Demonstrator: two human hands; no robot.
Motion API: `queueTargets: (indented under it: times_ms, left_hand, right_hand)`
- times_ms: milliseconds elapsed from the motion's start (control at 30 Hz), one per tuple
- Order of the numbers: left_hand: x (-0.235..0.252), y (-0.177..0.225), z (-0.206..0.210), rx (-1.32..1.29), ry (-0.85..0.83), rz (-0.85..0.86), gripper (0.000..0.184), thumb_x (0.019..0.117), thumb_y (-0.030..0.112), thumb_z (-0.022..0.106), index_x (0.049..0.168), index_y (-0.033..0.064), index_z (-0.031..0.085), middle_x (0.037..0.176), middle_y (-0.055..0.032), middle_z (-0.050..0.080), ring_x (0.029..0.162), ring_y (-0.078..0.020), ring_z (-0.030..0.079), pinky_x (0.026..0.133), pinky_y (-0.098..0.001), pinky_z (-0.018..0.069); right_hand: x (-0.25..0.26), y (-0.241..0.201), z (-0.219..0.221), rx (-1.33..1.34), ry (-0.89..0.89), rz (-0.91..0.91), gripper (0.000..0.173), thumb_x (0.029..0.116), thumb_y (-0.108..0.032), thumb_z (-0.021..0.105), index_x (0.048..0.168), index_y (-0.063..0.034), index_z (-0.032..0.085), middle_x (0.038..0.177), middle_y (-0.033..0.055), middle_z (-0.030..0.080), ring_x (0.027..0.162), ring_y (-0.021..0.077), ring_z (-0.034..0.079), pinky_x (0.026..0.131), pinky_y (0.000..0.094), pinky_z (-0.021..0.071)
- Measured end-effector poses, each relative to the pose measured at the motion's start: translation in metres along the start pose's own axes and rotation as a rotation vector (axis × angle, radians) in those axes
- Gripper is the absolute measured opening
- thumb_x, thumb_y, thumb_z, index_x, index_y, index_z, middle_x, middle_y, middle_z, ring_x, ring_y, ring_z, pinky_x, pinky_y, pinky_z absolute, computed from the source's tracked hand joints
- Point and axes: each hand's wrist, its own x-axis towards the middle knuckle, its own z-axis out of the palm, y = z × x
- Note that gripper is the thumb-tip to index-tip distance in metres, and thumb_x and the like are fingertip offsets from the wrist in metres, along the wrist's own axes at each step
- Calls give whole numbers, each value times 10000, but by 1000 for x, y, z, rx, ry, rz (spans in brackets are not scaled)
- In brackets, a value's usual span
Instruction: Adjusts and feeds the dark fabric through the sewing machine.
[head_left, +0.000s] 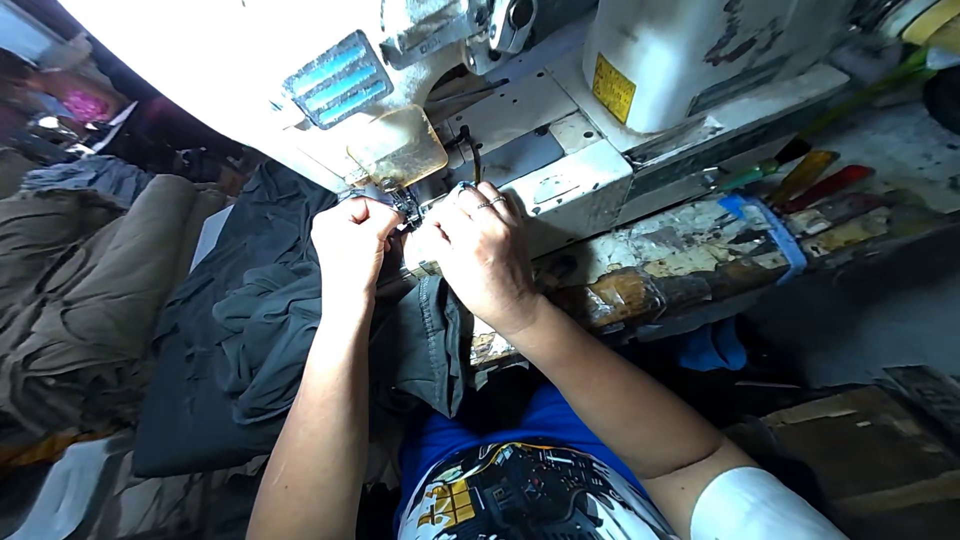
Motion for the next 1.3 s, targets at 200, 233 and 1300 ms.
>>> queueTargets:
  times_ms: [200,233,1300]
  left_hand:
    - [1,1,0,55,2,-15,219,858,62,713,662,124,640,560,92,561,485,20,493,494,-171,404]
    - [1,2,0,56,2,-17,219,859,58,714,663,124,641,560,92,561,484,21,492,494,-167,406]
    - [-93,-5,-1,-142,99,828,139,947,100,685,880,-7,745,836,-97,718,828,-93,672,790,-183,539]
  right_hand:
    - [0,1,5,-11,34,9,116,934,-78,646,851,-51,724,915,133,702,1000,336,658,868,453,506]
    - [0,1,4,-7,29,7,116,935,-80,647,856,-50,725,923,136,706,1004,339,657,868,455,504]
    - [-28,24,-120,400,-419,145,189,1005,-242,575,1038,-98,691,947,-71,679,762,-64,573,665,99,477]
